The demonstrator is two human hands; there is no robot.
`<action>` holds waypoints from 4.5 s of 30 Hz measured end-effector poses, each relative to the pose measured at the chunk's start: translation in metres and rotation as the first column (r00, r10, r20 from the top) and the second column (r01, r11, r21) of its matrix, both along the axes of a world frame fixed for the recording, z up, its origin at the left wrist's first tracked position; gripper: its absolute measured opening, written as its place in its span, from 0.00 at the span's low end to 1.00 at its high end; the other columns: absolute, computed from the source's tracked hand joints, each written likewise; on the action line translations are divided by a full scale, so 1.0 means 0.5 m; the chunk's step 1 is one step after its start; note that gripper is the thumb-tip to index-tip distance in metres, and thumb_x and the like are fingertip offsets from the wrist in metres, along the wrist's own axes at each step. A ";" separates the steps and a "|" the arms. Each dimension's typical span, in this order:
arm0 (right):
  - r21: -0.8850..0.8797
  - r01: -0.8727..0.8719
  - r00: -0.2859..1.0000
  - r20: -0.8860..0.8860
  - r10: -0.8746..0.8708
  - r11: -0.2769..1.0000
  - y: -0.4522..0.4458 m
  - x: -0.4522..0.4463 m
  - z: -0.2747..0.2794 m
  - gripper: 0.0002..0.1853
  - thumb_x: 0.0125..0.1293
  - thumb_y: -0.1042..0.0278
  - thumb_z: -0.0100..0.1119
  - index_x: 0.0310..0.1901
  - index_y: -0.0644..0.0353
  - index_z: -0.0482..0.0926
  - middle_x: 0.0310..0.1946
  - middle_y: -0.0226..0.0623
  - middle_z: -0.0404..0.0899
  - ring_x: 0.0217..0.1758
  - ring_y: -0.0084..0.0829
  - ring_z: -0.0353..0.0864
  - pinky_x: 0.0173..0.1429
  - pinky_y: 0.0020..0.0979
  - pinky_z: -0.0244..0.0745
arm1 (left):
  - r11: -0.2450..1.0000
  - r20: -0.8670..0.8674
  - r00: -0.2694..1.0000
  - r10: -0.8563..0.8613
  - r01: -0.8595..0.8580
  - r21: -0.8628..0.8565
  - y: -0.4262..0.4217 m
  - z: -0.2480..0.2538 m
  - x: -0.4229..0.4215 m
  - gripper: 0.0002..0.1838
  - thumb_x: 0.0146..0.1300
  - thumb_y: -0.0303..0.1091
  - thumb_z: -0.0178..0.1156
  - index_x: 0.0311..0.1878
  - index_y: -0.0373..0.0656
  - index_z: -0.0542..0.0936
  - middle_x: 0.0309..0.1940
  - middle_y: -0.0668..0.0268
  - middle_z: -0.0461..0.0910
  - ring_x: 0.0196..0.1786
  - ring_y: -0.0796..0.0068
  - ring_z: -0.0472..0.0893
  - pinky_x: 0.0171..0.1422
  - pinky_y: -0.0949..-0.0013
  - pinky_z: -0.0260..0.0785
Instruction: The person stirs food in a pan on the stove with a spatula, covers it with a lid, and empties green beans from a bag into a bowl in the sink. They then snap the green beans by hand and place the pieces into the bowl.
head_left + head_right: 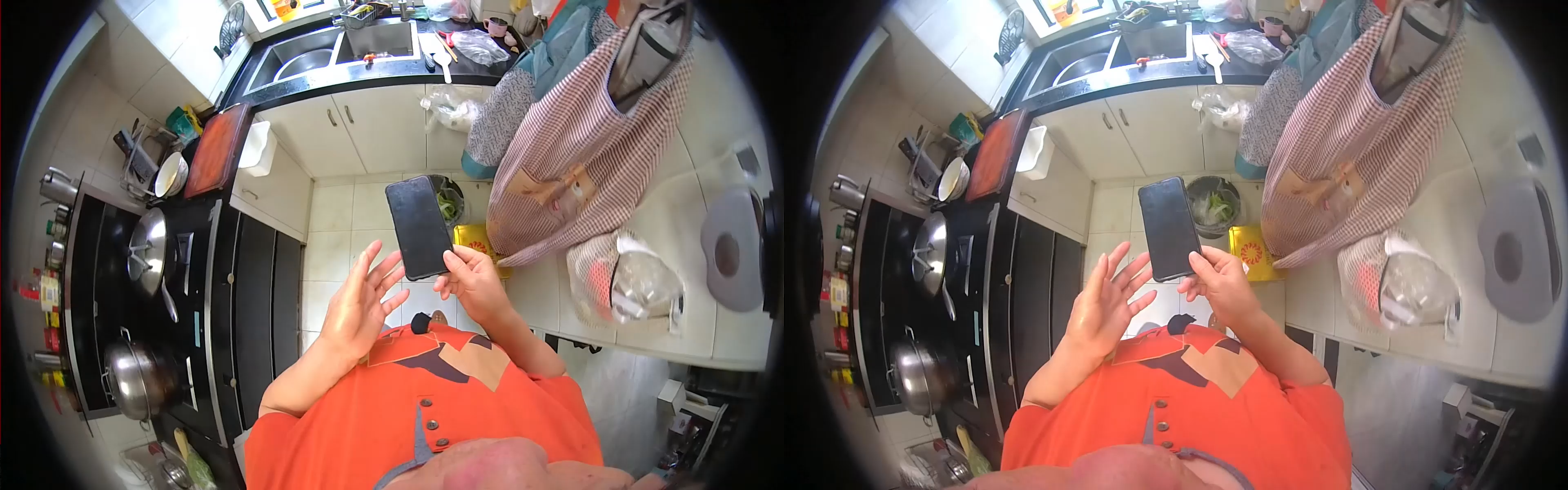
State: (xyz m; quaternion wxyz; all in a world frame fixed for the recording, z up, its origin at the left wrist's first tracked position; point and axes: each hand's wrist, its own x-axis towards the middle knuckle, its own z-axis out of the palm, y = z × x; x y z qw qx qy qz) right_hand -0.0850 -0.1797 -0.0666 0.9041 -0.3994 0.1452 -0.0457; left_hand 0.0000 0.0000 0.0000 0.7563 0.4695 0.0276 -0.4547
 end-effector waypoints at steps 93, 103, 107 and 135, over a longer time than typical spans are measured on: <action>-0.951 0.270 0.955 0.245 -0.165 0.151 -0.645 1.423 -0.190 0.20 0.71 0.60 0.52 0.23 0.63 0.75 0.17 0.27 0.73 0.21 0.17 0.69 0.28 0.22 0.65 | 0.975 -0.008 0.983 0.184 -0.184 -0.125 -0.267 0.005 1.070 0.14 0.73 0.39 0.48 0.35 0.42 0.78 0.33 0.64 0.82 0.36 0.76 0.80 0.42 0.74 0.73; -0.975 0.091 0.910 0.164 0.382 0.203 -0.157 1.402 -0.115 0.10 0.71 0.70 0.48 0.37 0.64 0.78 0.21 0.33 0.77 0.27 0.22 0.77 0.35 0.25 0.71 | 0.874 0.072 0.914 0.400 -0.356 -0.330 -0.010 0.011 0.986 0.13 0.70 0.39 0.53 0.30 0.44 0.77 0.27 0.69 0.79 0.31 0.80 0.79 0.37 0.75 0.72; -0.954 -0.078 0.844 0.091 0.529 0.288 0.011 1.363 -0.116 0.10 0.67 0.76 0.50 0.47 0.63 0.78 0.25 0.35 0.79 0.30 0.23 0.81 0.36 0.24 0.74 | 0.820 0.053 0.855 0.516 -0.475 -0.318 0.093 -0.001 0.948 0.08 0.68 0.37 0.57 0.37 0.43 0.77 0.28 0.69 0.79 0.31 0.80 0.79 0.38 0.75 0.73; -0.941 0.114 0.782 0.283 0.555 0.320 -0.027 1.426 -0.105 0.13 0.60 0.76 0.59 0.48 0.60 0.78 0.34 0.43 0.82 0.36 0.43 0.82 0.39 0.35 0.78 | 0.878 0.561 0.770 0.304 -0.456 0.149 0.057 -0.128 1.202 0.24 0.61 0.18 0.55 0.62 0.37 0.71 0.56 0.58 0.75 0.40 0.80 0.78 0.46 0.76 0.72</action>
